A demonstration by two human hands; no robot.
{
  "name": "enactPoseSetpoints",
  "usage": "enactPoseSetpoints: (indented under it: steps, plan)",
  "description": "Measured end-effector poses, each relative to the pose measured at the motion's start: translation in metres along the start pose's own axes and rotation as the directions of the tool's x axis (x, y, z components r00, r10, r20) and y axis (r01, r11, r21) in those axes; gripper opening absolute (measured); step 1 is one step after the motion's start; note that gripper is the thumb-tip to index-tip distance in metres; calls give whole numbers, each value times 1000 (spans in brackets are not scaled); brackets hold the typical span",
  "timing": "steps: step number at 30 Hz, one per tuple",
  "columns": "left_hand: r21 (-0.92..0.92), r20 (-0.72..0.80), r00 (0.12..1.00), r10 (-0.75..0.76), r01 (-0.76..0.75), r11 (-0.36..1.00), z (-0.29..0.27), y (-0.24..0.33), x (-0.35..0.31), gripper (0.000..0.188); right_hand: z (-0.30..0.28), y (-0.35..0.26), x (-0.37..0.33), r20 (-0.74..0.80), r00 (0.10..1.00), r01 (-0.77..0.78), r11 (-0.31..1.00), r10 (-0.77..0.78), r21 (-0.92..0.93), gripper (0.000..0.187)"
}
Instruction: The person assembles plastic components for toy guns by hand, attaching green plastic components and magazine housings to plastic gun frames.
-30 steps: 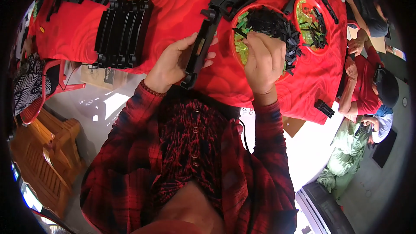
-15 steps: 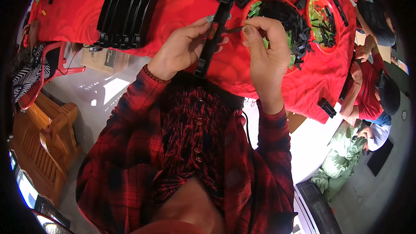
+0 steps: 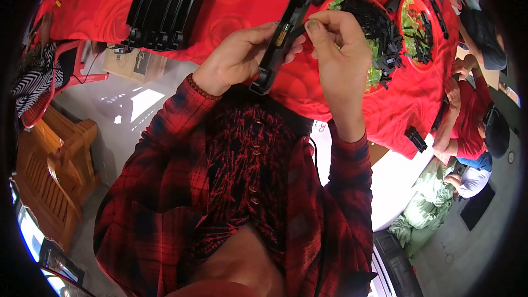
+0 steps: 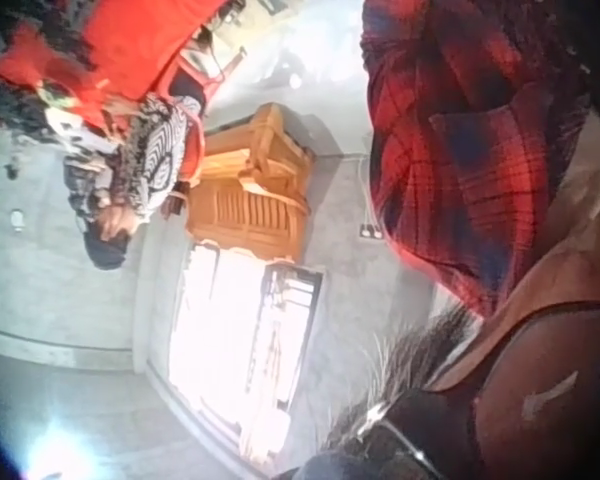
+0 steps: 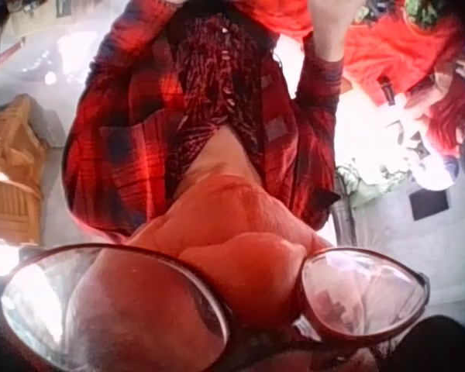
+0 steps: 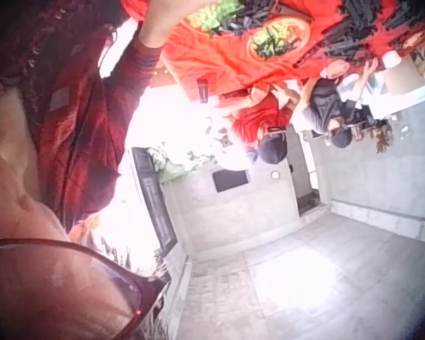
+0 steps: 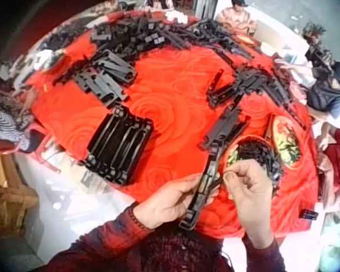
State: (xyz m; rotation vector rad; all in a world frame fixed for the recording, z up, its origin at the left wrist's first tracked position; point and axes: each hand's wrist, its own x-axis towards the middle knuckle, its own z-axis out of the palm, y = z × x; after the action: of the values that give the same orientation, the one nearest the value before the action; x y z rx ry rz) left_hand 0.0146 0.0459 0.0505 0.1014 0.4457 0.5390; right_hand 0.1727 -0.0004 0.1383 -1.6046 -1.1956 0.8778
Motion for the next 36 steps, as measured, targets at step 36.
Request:
enactPoseSetpoints:
  steps: [36]
  plan:
    - [35,45,999,-19,17,999,-8,-6,4,39,-6,26,9,126,976,-211,902,176,378,16]
